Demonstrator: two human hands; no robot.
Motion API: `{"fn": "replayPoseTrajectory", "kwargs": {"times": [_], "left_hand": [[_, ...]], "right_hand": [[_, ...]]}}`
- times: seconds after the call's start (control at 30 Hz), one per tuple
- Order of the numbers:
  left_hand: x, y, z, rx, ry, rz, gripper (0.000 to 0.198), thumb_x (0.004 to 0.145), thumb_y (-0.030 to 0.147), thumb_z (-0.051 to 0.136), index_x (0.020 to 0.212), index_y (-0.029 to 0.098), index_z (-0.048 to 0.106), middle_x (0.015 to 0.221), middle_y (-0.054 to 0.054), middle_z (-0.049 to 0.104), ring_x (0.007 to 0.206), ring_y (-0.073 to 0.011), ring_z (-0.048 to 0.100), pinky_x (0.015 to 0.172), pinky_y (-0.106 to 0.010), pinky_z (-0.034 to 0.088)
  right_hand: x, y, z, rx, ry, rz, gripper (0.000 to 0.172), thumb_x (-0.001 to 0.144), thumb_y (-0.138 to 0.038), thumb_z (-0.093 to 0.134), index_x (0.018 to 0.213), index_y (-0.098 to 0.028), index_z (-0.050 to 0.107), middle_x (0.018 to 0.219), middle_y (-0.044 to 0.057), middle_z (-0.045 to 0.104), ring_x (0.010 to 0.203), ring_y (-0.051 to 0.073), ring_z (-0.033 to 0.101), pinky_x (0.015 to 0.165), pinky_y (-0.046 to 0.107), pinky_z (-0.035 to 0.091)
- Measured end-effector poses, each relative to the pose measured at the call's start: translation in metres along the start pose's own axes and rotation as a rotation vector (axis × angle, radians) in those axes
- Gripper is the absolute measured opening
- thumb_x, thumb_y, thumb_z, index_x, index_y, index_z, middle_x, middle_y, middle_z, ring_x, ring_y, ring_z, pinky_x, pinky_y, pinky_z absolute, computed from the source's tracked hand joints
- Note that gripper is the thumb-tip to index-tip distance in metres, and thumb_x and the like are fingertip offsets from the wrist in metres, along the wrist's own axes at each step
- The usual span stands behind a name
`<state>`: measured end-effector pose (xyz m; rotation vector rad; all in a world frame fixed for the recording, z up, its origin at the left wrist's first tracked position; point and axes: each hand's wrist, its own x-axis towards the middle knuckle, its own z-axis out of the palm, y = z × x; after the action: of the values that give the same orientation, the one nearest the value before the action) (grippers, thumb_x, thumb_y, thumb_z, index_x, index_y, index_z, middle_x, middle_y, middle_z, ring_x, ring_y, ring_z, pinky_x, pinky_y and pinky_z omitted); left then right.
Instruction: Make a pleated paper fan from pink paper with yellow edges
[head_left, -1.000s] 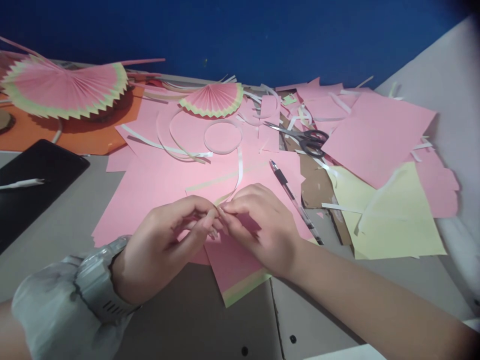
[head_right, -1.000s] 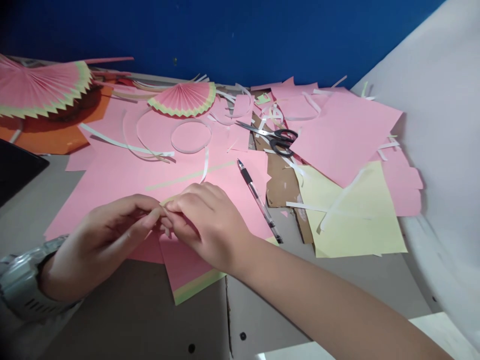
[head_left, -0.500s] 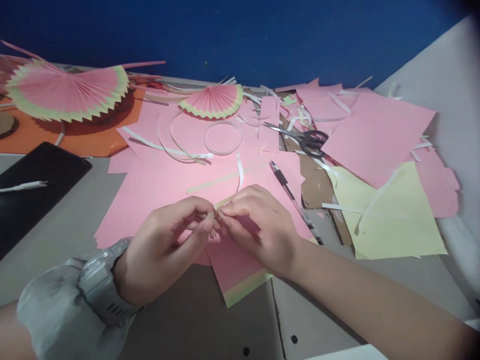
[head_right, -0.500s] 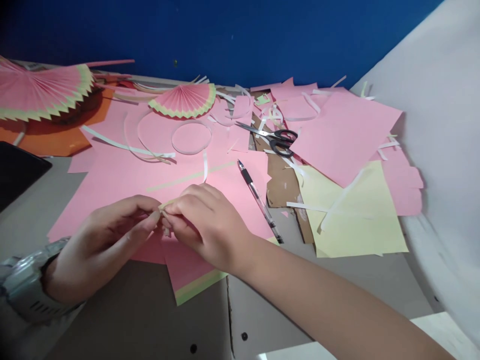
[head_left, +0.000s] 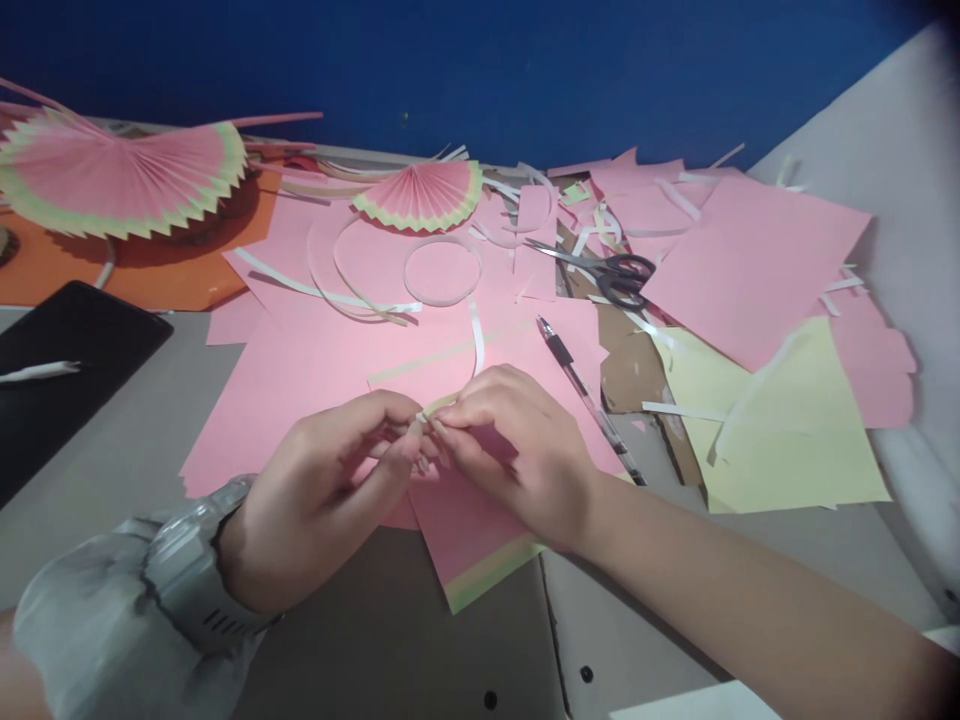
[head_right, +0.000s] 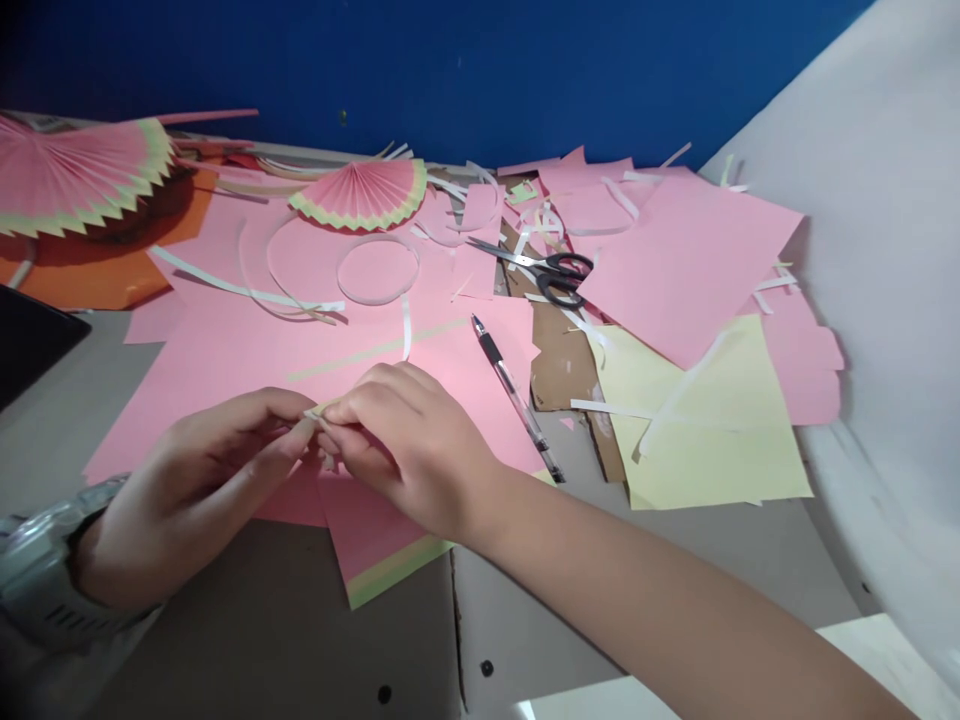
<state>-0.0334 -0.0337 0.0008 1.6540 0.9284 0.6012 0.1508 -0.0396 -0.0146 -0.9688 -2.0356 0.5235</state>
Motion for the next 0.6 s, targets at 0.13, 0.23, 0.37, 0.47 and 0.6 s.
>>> {"fn": "replayPoseTrajectory", "kwargs": {"times": [0.13, 0.23, 0.37, 0.47, 0.6], "left_hand": [[-0.001, 0.001, -0.0004, -0.002, 0.01, -0.012, 0.015, 0.092, 0.021, 0.042, 0.096, 0.017, 0.056, 0.088, -0.002, 0.063, 0.075, -0.0078, 0.058, 0.07, -0.019, 0.046], [-0.0004, 0.0011, -0.0002, 0.005, 0.009, -0.012, 0.015, 0.092, 0.022, 0.043, 0.094, 0.017, 0.057, 0.087, -0.001, 0.064, 0.077, -0.0091, 0.059, 0.07, -0.02, 0.046], [0.001, 0.0006, 0.0006, 0.003, 0.026, -0.011, 0.014, 0.091, 0.022, 0.043, 0.092, 0.018, 0.057, 0.086, -0.001, 0.064, 0.078, -0.0101, 0.06, 0.07, -0.021, 0.047], [0.0002, -0.0002, 0.0001, 0.01, 0.059, -0.002, 0.013, 0.091, 0.022, 0.044, 0.09, 0.018, 0.056, 0.083, -0.001, 0.063, 0.074, -0.0095, 0.059, 0.068, -0.02, 0.047], [-0.002, -0.0017, -0.0013, -0.018, 0.067, -0.007, 0.015, 0.092, 0.025, 0.042, 0.089, 0.019, 0.055, 0.082, 0.0, 0.062, 0.076, -0.0103, 0.06, 0.069, -0.022, 0.047]], "right_hand": [[0.0002, 0.0006, -0.0007, 0.023, -0.026, 0.035, 0.004, 0.087, -0.017, 0.053, 0.084, -0.019, 0.056, 0.078, -0.001, 0.065, 0.076, 0.011, 0.056, 0.073, 0.026, 0.044], [0.0003, 0.0004, -0.0006, 0.055, -0.032, 0.022, 0.004, 0.087, -0.017, 0.053, 0.084, -0.019, 0.055, 0.079, -0.001, 0.066, 0.075, 0.011, 0.056, 0.074, 0.026, 0.044], [0.0013, -0.0027, 0.0003, 0.051, -0.004, 0.105, 0.005, 0.086, -0.018, 0.053, 0.083, -0.02, 0.055, 0.079, 0.0, 0.064, 0.077, 0.013, 0.057, 0.073, 0.028, 0.044], [0.0023, -0.0044, 0.0003, 0.084, 0.064, 0.204, 0.006, 0.084, -0.014, 0.053, 0.084, -0.02, 0.053, 0.081, 0.001, 0.06, 0.076, 0.013, 0.056, 0.069, 0.027, 0.045], [0.0017, -0.0018, -0.0011, 0.181, 0.153, 0.276, 0.006, 0.088, -0.016, 0.045, 0.089, -0.02, 0.049, 0.083, 0.001, 0.054, 0.075, 0.013, 0.053, 0.066, 0.026, 0.044]]}}
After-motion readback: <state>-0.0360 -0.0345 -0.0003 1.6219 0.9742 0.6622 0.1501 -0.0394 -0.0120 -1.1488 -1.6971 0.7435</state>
